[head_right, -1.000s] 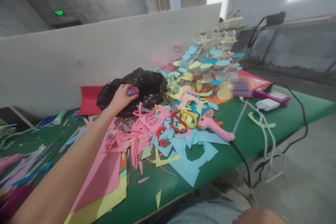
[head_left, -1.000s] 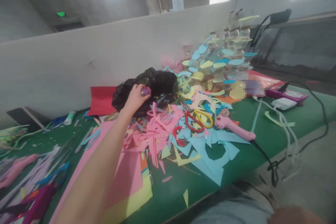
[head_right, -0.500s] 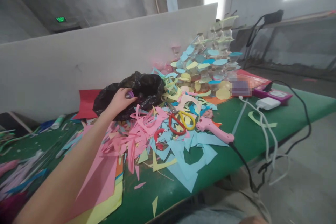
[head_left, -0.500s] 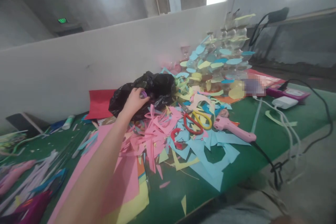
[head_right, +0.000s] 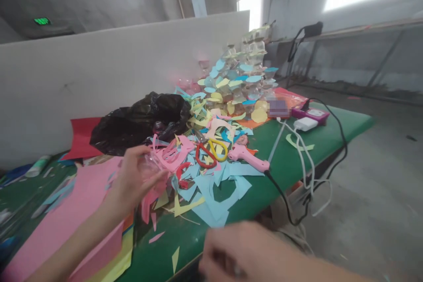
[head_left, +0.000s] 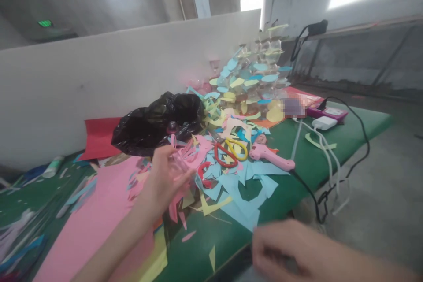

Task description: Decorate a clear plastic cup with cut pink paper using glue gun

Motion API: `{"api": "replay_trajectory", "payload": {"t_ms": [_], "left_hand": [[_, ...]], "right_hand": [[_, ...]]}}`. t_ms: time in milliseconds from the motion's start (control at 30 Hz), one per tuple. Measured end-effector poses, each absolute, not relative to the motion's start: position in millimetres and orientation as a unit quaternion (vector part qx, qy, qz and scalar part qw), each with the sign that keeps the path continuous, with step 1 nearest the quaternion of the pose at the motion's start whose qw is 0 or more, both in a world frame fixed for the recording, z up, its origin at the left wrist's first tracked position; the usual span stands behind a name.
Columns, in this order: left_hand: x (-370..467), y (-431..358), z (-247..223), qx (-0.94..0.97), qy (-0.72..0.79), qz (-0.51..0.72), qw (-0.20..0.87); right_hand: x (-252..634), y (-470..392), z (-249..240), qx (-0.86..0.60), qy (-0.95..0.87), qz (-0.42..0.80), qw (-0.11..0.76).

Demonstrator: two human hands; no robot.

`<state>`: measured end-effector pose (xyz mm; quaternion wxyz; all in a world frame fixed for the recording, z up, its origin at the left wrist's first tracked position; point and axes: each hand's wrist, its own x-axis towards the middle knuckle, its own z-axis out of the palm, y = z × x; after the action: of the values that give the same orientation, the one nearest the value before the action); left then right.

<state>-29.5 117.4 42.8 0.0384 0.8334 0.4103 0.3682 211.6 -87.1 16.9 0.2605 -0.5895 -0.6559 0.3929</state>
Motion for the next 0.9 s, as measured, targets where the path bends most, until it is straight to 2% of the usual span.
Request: {"api": "replay_trajectory", "payload": {"t_ms": [33,133,200,400,633,733,900], "left_hand": [[-28,117,33,0.852,0.368,0.371,0.034],[-23,114,17,0.876,0.277,0.392,0.033],[-19,105,17,0.882,0.237,0.404,0.046],[-8,71,25,0.901,0.166,0.386,0.108],[-15,86,17,0.874,0.190,0.435,0.108],[-22,101,8,0.866,0.248,0.423,0.098],[-25,116,3,0.847,0.362,0.386,-0.055]], "right_hand": [[213,-71,25,-0.587,-0.666,0.379,0.263],[218,-34,35,-0.576,-0.722,0.214,0.319],[215,-20,33,-0.561,-0.732,0.155,0.353],[179,-9,26,-0.478,-0.781,0.165,0.367],[170,9,34,-0.483,-0.734,0.207,0.430],[177,23,28,-0.505,-0.715,0.174,0.451],[175,34,7,-0.525,-0.755,0.035,0.391]]}}
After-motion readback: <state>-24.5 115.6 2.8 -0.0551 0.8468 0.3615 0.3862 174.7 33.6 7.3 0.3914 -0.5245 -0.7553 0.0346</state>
